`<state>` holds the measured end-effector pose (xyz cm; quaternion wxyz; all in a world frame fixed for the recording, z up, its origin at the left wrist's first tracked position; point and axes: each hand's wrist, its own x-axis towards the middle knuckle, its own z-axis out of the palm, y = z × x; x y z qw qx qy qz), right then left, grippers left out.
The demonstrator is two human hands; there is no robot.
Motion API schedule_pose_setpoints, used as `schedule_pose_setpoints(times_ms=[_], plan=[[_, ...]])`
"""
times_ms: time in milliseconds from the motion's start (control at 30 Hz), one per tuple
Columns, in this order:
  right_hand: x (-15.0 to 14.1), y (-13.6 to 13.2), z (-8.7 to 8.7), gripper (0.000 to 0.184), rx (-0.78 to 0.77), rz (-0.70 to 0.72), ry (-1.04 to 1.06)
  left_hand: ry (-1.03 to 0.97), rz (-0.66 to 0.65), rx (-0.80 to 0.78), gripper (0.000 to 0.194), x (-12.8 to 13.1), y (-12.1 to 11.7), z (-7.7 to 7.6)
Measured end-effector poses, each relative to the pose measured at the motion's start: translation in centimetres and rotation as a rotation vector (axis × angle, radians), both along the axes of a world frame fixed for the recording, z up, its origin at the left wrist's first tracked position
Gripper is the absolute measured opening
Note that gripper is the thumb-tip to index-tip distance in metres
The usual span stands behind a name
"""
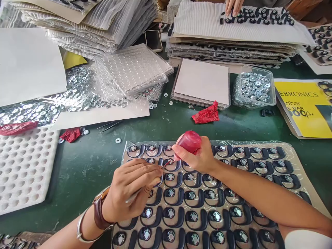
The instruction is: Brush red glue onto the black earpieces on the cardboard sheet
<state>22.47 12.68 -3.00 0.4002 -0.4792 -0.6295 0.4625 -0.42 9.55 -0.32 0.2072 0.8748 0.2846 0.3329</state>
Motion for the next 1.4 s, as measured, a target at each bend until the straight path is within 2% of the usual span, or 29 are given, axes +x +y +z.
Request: schedule_pose_setpoints(times_ms=[100,333,600,833,933,1033,1100,1167,1267,1400], plan=[[0.0,-0.1,0.0,0.033,0.003,-0.007,-0.005,-0.033,0.037,-0.050,0.026,0.0,0.3,0.0],[-0.1,-0.2,0.0,0.028,0.024,-0.025,0.022,-0.046,0.039,-0.051,0.025,0.2,0.4,0.2],[-0.1,-0.3,-0.2,0.028,0.009,0.023,0.017,-0.061,0.037,-0.068,0.024,0.2,0.5,0.2],[-0.1,-0.5,-1.1,0.028,0.041,0.058,0.031,-0.067,0.080,-0.120,0.022,0.1,0.7,0.1],[-0.1,-0.3,-0.4,0.030,0.091,0.044,0.026,-0.054,0.089,-0.118,0.021,0.1,0.7,0.1],[0.1,0.0,1.5,0.030,0.042,0.085,0.055,-0.029,0.063,-0.046,0.020,0.1,0.3,0.4],[0.4,-0.1,2.7,0.029,-0.013,0.109,0.065,0.027,0.004,0.059,0.020,0.0,-0.5,0.5],[0.5,-0.7,3.2,0.027,-0.043,0.084,0.064,0.105,-0.054,0.180,0.021,-0.2,-1.8,0.5],[0.4,-2.2,2.4,0.024,-0.052,0.038,0.100,0.180,-0.085,0.321,0.023,-0.3,-3.8,0.4],[0.0,-3.5,0.1,0.026,-0.019,0.065,0.180,0.258,-0.111,0.350,0.022,0.0,-4.9,0.2]])
